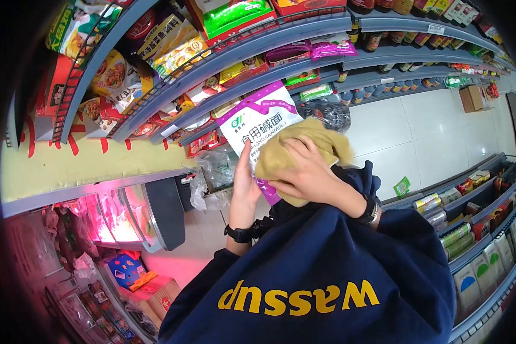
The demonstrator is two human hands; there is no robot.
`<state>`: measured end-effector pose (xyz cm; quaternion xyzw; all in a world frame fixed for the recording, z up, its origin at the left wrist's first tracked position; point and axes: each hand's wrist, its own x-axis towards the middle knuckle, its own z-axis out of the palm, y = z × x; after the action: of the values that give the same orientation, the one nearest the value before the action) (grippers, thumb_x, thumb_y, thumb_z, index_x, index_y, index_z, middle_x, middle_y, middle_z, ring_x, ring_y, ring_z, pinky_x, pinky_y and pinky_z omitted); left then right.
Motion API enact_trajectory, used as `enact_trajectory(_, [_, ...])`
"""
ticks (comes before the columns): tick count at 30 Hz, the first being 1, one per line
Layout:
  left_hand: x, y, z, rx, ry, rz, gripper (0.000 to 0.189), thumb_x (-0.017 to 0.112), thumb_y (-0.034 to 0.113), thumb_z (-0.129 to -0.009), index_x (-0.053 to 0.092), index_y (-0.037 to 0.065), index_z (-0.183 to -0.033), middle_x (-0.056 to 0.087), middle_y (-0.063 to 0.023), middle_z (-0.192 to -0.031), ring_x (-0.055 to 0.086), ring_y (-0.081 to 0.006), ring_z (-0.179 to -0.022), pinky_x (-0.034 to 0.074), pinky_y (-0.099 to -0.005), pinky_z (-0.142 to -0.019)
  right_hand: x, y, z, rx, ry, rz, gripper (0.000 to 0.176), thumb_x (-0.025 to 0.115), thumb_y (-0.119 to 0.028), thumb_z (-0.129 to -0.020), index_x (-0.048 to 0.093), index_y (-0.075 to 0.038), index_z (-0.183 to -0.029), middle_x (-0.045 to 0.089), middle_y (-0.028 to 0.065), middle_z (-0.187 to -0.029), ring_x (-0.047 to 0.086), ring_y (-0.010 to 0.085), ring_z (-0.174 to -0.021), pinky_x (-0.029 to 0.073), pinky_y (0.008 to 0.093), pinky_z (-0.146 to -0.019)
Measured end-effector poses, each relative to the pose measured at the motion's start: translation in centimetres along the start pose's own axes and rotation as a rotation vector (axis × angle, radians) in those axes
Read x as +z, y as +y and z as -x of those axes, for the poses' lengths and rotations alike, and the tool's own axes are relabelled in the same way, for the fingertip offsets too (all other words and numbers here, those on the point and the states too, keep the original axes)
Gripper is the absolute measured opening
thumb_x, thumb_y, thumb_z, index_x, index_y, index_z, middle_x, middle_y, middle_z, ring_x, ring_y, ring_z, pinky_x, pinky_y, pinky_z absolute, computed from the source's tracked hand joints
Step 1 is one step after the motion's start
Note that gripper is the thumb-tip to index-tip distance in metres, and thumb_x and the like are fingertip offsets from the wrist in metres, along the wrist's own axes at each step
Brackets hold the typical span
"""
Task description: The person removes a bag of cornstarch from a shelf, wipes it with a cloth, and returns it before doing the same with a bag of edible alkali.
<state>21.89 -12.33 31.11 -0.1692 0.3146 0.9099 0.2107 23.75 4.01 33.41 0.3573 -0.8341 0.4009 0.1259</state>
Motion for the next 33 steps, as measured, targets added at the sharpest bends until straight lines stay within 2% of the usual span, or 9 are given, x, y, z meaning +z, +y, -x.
enact_trajectory(3, [0.8, -0.3, 0.0, 0.005, -0.026, -0.010, 0.038, 0.035, 0.028, -0.090, 0.039, 0.002, -0.117, 0.049, -0.0115, -0.113, 0.049, -0.0215, -0.102, 0.039, -0.0352, -0.088, 0.8, 0.8, -0.4, 0.162, 0.060, 0.187, 0.049, 0.061, -0.039, -0.066, 0.053, -0.005, -0.100, 0.043, 0.0197, -0.107, 0.039, 0.0327, -0.102, 0.027, 0.0441, -0.090])
enact_trajectory(8, [0.4, 0.1, -1.2, 0.065, 0.076, -0.154, 0.039, 0.036, 0.028, -0.089, 0.038, 0.001, -0.118, 0.048, -0.0118, -0.114, 0.049, -0.0218, -0.103, 0.039, -0.0351, -0.089, 1.1, 2.6, -0.4, 0.313, 0.239, 0.282, 0.049, 0.060, -0.038, -0.067, 0.050, -0.003, -0.100, 0.042, 0.0234, -0.103, 0.037, 0.0363, -0.107, 0.028, 0.0441, -0.089])
enact_trajectory(10, [0.1, 0.4, -1.7, 0.000, 0.004, -0.066, 0.041, 0.037, 0.028, -0.089, 0.037, 0.001, -0.120, 0.047, -0.0129, -0.116, 0.048, -0.0229, -0.104, 0.038, -0.0358, -0.089, 1.2, 3.9, 0.0, 0.607, 0.194, -0.075, 0.053, 0.060, -0.035, -0.068, 0.043, -0.002, -0.106, 0.038, 0.0257, -0.110, 0.035, 0.0380, -0.109, 0.032, 0.0417, -0.087])
enact_trajectory(12, [0.5, 0.5, -2.1, -0.002, 0.029, -0.098, 0.043, 0.038, 0.029, -0.089, 0.035, 0.000, -0.121, 0.047, -0.0139, -0.117, 0.048, -0.0238, -0.105, 0.038, -0.0364, -0.089, 2.2, 5.2, 0.7, 0.527, 0.387, -0.096, 0.054, 0.059, -0.032, -0.070, 0.037, -0.001, -0.109, 0.043, 0.0249, -0.106, 0.044, 0.0380, -0.099, 0.038, 0.0398, -0.081])
enact_trajectory(14, [0.6, 0.5, -3.0, -0.036, -0.007, -0.088, 0.043, 0.038, 0.029, -0.088, 0.036, 0.000, -0.120, 0.046, -0.0144, -0.117, 0.047, -0.0239, -0.105, 0.037, -0.0366, -0.090, 2.1, 5.9, 1.2, 0.783, 0.357, -0.348, 0.055, 0.059, -0.031, -0.071, 0.036, 0.000, -0.111, 0.052, 0.0208, -0.095, 0.052, 0.0375, -0.083, 0.042, 0.0389, -0.075])
enact_trajectory(16, [0.7, 0.6, -4.3, -0.042, -0.040, -0.090, 0.043, 0.039, 0.029, -0.088, 0.037, 0.000, -0.120, 0.047, -0.0145, -0.117, 0.048, -0.0242, -0.105, 0.038, -0.0365, -0.090, 2.4, 7.2, 1.8, 0.778, 0.449, -0.379, 0.047, 0.057, -0.026, -0.075, 0.040, 0.002, -0.109, 0.056, 0.0183, -0.085, 0.056, 0.0338, -0.074, 0.044, 0.0346, -0.072])
enact_trajectory(19, [0.3, 0.9, -7.5, -0.072, -0.062, -0.122, 0.042, 0.040, 0.029, -0.088, 0.038, 0.000, -0.118, 0.047, -0.0146, -0.116, 0.048, -0.0246, -0.104, 0.039, -0.0365, -0.089, 2.3, 9.0, 2.8, 0.835, 0.586, -1.080, 0.028, 0.053, -0.014, -0.079, 0.049, 0.004, -0.100, 0.057, 0.0180, -0.085, 0.057, 0.0223, -0.078, 0.043, 0.0272, -0.072])
enact_trajectory(23, [1.7, 0.8, -11.6, -0.138, -0.070, -0.217, 0.040, 0.045, 0.026, -0.086, 0.040, 0.001, -0.117, 0.049, -0.0136, -0.114, 0.050, -0.0241, -0.102, 0.040, -0.0360, -0.087, 1.3, 10.9, 3.7, 0.734, 0.673, -0.514, 0.029, 0.053, -0.011, -0.079, 0.048, 0.002, -0.104, 0.058, 0.0161, -0.087, 0.057, 0.0227, -0.080, 0.043, 0.0286, -0.072])
enact_trajectory(33, [4.4, -1.1, -17.9, -0.174, -0.231, -0.804, 0.036, 0.048, 0.007, -0.083, 0.036, 0.009, -0.117, 0.048, -0.0061, -0.111, 0.050, -0.0175, -0.099, 0.047, -0.0335, -0.077, 0.2, 20.9, 3.0, 0.713, 0.918, -0.404, 0.031, 0.052, -0.009, -0.079, 0.045, 0.002, -0.107, 0.056, 0.0192, -0.094, 0.056, 0.0293, -0.090, 0.042, 0.0311, -0.075])
